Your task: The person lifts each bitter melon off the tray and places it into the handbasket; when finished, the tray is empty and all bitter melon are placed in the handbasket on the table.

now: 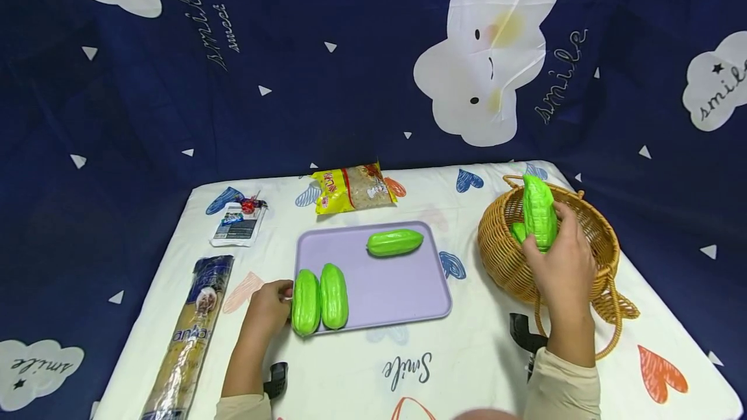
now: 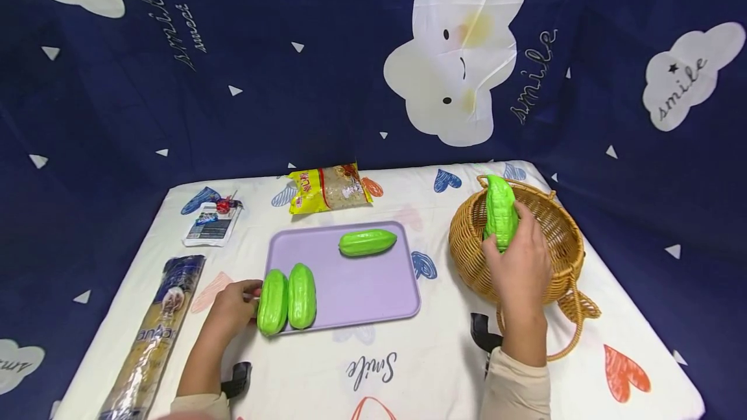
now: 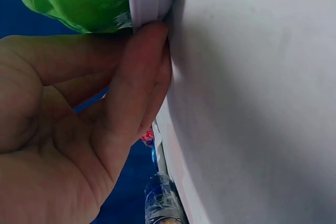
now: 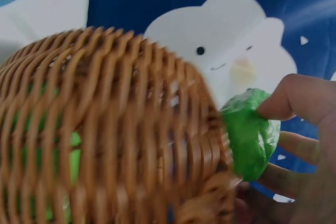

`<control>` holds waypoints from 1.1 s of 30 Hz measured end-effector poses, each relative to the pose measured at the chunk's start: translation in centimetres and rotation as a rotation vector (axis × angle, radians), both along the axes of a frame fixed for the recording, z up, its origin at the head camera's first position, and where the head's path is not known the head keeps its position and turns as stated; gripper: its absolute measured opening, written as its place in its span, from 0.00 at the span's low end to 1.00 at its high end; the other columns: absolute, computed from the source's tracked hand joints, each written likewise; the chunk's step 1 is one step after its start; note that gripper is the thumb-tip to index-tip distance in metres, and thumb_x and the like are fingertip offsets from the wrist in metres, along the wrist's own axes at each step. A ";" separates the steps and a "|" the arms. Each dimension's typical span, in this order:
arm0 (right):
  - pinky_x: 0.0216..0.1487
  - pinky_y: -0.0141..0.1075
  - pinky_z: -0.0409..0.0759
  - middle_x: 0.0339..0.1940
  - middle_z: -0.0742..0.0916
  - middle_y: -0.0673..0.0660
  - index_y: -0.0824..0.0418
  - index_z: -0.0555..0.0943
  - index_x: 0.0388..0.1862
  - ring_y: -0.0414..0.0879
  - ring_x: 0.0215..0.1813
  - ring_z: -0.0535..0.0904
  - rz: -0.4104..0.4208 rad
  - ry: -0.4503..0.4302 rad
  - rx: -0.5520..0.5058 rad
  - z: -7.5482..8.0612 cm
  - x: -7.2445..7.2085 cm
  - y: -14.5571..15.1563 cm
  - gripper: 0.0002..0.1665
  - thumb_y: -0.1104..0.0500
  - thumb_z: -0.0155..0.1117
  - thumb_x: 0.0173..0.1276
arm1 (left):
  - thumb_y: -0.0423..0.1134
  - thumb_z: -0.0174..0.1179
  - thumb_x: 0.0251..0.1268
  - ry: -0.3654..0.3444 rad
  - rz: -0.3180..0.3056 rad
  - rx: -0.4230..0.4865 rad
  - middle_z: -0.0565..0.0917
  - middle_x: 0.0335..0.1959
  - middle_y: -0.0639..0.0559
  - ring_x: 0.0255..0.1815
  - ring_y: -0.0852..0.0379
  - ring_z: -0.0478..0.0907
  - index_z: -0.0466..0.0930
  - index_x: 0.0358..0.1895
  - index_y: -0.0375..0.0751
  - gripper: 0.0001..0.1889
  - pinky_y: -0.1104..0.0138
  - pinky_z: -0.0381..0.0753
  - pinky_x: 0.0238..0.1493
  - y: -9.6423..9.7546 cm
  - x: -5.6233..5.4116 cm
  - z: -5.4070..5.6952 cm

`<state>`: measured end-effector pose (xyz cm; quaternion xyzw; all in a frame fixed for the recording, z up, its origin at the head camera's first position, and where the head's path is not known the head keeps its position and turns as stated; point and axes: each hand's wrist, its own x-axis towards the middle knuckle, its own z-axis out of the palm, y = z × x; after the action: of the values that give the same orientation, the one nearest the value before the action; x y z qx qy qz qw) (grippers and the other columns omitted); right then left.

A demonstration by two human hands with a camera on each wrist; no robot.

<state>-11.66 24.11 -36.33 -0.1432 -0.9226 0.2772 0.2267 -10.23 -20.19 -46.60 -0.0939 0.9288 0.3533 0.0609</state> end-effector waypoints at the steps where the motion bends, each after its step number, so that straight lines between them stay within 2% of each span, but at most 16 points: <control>1: 0.46 0.62 0.68 0.63 0.76 0.66 0.52 0.60 0.75 0.68 0.53 0.74 -0.001 -0.022 0.006 -0.2 0.0 0.2 0.42 0.56 0.61 0.62 | 0.25 0.55 0.58 -0.001 0.000 0.001 0.84 0.40 0.42 0.43 0.46 0.79 0.78 0.55 0.26 0.20 0.51 0.75 0.47 0.0 0.0 0.0; 5: 0.43 0.61 0.67 0.63 0.75 0.68 0.53 0.57 0.76 0.69 0.51 0.74 0.008 -0.108 0.016 -0.7 -0.2 0.7 0.44 0.55 0.61 0.63 | 0.26 0.56 0.59 -0.011 0.009 0.006 0.84 0.41 0.42 0.44 0.45 0.79 0.78 0.56 0.26 0.20 0.51 0.75 0.47 0.0 0.1 0.0; 8: 0.44 0.61 0.67 0.63 0.75 0.68 0.54 0.56 0.76 0.69 0.51 0.73 0.019 -0.142 0.017 -1.0 -0.3 0.9 0.44 0.54 0.61 0.63 | 0.26 0.55 0.59 -0.015 0.016 0.010 0.84 0.42 0.42 0.44 0.46 0.79 0.78 0.56 0.27 0.20 0.52 0.76 0.47 0.1 0.1 0.0; 19: 0.47 0.62 0.67 0.63 0.75 0.69 0.54 0.58 0.76 0.71 0.54 0.73 0.032 -0.137 0.018 -1.6 -0.3 1.1 0.42 0.53 0.59 0.63 | 0.26 0.54 0.60 -0.027 0.016 0.016 0.84 0.42 0.43 0.44 0.47 0.79 0.77 0.57 0.26 0.20 0.53 0.76 0.45 0.2 0.1 0.1; 24: 0.53 0.63 0.66 0.66 0.73 0.68 0.54 0.57 0.76 0.72 0.59 0.70 0.033 -0.149 0.017 -1.6 -0.2 1.1 0.42 0.53 0.59 0.65 | 0.26 0.55 0.60 -0.023 0.010 0.007 0.84 0.42 0.42 0.45 0.45 0.78 0.77 0.57 0.27 0.20 0.52 0.75 0.46 0.2 0.1 0.2; 28: 0.57 0.62 0.63 0.66 0.74 0.69 0.55 0.62 0.74 0.70 0.62 0.68 0.020 -0.082 0.042 -1.6 0.0 0.3 0.40 0.54 0.61 0.62 | 0.26 0.55 0.59 -0.020 0.011 0.000 0.84 0.42 0.42 0.44 0.45 0.78 0.77 0.57 0.27 0.20 0.51 0.75 0.46 0.2 0.0 0.3; 30: 0.58 0.61 0.63 0.64 0.75 0.69 0.57 0.67 0.70 0.69 0.61 0.68 0.028 -0.001 0.059 -1.6 0.0 -0.6 0.38 0.56 0.63 0.60 | 0.26 0.55 0.59 -0.019 0.011 -0.004 0.84 0.41 0.42 0.44 0.45 0.78 0.78 0.56 0.27 0.20 0.51 0.75 0.46 0.2 0.0 0.3; 33: 0.57 0.58 0.66 0.60 0.78 0.67 0.61 0.72 0.64 0.66 0.59 0.70 0.093 0.126 0.072 -1.7 -0.2 -2.7 0.33 0.59 0.65 0.58 | 0.26 0.56 0.58 -0.021 0.013 -0.006 0.84 0.41 0.42 0.43 0.45 0.78 0.78 0.56 0.27 0.20 0.51 0.75 0.46 0.2 0.0 0.3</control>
<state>-11.84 21.37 -38.03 -0.0741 -0.9215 0.2627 0.2762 -10.20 -19.95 -46.32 -0.1037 0.9285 0.3499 0.0681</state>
